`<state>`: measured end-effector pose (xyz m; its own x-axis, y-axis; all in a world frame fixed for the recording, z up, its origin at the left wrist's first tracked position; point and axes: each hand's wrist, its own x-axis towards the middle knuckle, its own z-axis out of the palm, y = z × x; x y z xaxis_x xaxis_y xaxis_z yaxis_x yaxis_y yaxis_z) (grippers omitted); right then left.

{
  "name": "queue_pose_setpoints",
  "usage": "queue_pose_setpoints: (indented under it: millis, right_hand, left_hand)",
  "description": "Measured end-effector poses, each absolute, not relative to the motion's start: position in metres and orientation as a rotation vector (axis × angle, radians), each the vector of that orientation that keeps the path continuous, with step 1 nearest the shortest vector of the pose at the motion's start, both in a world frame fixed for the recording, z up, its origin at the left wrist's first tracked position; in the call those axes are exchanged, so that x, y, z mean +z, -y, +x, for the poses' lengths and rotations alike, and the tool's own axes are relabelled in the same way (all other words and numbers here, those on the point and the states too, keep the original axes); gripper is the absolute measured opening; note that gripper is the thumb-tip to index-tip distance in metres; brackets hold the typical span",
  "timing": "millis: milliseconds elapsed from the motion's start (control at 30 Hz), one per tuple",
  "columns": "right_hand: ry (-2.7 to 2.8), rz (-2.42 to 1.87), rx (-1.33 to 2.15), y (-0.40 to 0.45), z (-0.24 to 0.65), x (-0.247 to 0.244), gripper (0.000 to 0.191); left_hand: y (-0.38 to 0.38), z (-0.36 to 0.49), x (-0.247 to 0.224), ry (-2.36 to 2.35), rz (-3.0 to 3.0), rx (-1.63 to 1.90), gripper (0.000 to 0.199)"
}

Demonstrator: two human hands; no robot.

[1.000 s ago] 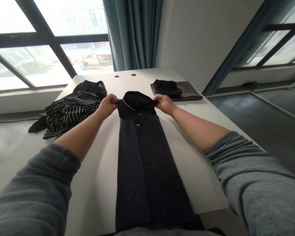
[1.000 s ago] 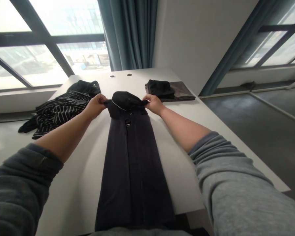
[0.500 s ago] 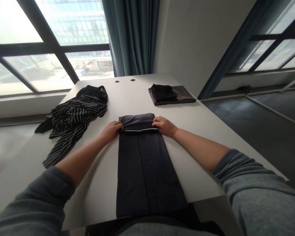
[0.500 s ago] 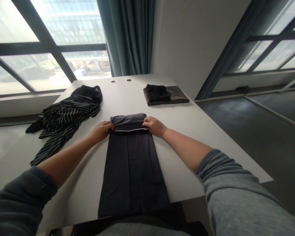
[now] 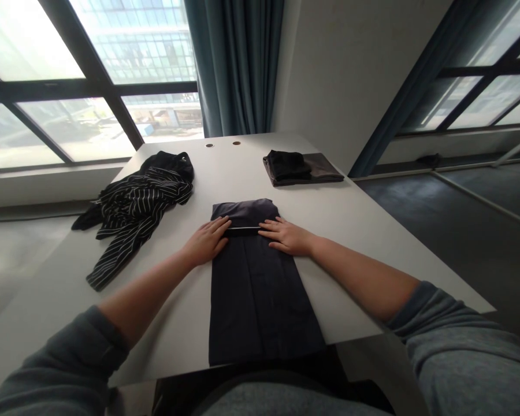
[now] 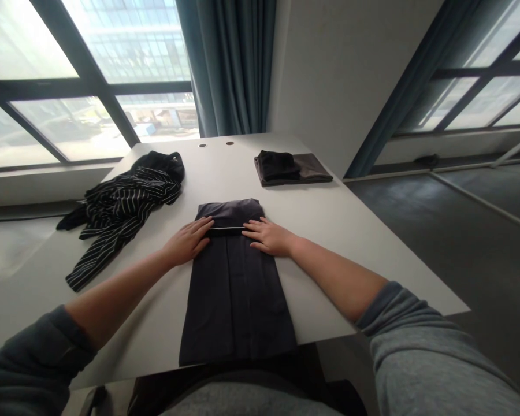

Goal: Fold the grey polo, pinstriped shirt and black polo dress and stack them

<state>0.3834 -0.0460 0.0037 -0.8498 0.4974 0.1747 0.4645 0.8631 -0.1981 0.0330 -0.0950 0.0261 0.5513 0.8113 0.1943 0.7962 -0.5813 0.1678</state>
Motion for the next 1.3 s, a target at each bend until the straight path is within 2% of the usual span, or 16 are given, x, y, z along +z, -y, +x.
queue_pose_setpoints:
  millis: [100,200,333,467,533,600,700,833,1000,1300]
  right_hand:
    - [2.827,-0.839,0.318,0.057,0.386,0.002,0.058]
    - [2.731,-0.848,0.386,0.083,0.397,0.008,0.056]
    - [2.636,-0.727,0.590,0.154,0.422,0.020,0.060]
    - [2.754,-0.644,0.734,0.229,0.439,0.023,0.095]
    - [2.804,-0.666,0.716,0.254,0.442,0.020,0.104]
    - [2.826,-0.703,0.667,0.269,0.443,0.015,0.099]
    - [2.790,-0.726,0.595,0.277,0.444,0.007,0.073]
    - [2.639,-0.729,0.572,0.272,0.439,0.007,0.043]
    - [2.391,-0.875,0.700,0.250,0.424,0.026,0.026]
    - [1.931,-1.284,1.026,0.143,0.395,0.050,0.030]
  left_hand:
    - [0.103,0.032,0.015,-1.458,2.593,0.206,0.067]
    - [0.126,0.020,0.019,-1.454,2.539,0.141,0.065]
    - [0.194,0.004,0.035,-1.169,2.629,0.175,0.069]
    - [0.271,0.003,0.037,-0.943,2.633,0.068,0.091]
    - [0.298,0.008,0.031,-0.950,2.651,0.084,0.090]
    - [0.316,0.015,0.024,-0.984,2.666,0.147,0.073]
    - [0.326,0.025,0.019,-1.075,2.633,0.276,0.043]
    - [0.320,0.034,0.030,-1.061,2.558,0.355,0.020]
    - [0.296,0.032,0.048,-1.027,2.498,0.411,0.022]
    - [0.194,0.023,0.080,-1.438,2.208,0.596,0.025]
